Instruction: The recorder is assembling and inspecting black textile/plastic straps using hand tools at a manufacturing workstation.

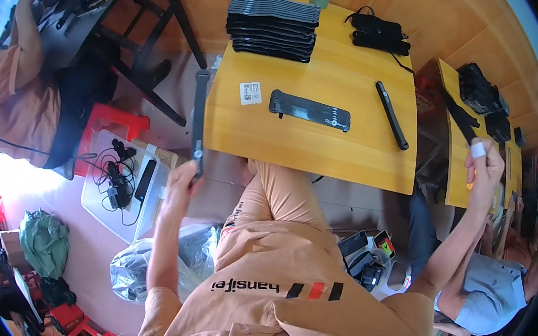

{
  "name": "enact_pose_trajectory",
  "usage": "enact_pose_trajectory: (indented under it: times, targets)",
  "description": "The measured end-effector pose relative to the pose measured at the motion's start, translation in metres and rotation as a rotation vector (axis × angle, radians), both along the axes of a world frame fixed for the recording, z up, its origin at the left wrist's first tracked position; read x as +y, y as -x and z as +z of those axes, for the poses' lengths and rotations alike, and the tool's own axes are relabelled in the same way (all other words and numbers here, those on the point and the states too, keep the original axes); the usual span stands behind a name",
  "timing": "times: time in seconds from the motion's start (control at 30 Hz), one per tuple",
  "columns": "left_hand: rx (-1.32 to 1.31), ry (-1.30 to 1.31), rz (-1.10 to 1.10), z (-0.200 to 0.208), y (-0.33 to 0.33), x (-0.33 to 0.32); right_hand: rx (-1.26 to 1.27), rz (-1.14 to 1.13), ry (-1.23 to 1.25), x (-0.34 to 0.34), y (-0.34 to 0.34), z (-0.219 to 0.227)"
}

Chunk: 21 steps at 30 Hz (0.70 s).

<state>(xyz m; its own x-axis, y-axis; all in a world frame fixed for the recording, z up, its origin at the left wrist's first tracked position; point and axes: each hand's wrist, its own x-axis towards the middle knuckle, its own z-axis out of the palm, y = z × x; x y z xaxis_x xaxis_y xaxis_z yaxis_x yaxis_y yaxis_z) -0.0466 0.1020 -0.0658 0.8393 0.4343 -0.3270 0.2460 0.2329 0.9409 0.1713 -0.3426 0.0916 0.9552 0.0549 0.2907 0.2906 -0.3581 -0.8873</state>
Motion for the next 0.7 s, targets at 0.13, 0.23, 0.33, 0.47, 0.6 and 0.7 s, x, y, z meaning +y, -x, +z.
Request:
enact_pose_trajectory:
  times: [0.13,0.23,0.33,0.47,0.6,0.7]
  targets:
    - [0.100,0.072,0.066,-0.045,-0.035,-0.019,-0.126,-0.094,0.284,0.024,0.009,-0.010]
    - [0.153,0.109,0.086,-0.076,-0.046,-0.029,-0.259,-0.066,0.232,0.028,0.013,-0.015]
    - [0.196,0.042,0.060,-0.081,-0.050,-0.033,-0.135,-0.112,0.142,0.025,0.016,-0.029]
    - [0.327,0.069,0.100,-0.076,-0.049,-0.035,0.018,-0.008,-0.028,0.028,0.022,-0.043]
    - [0.360,0.051,0.218,-0.077,-0.037,-0.022,0.190,0.190,-0.136,0.037,0.028,-0.042]
    - [0.130,-0.236,0.424,-0.068,-0.031,-0.019,0.234,0.431,-0.231,0.051,0.038,-0.037]
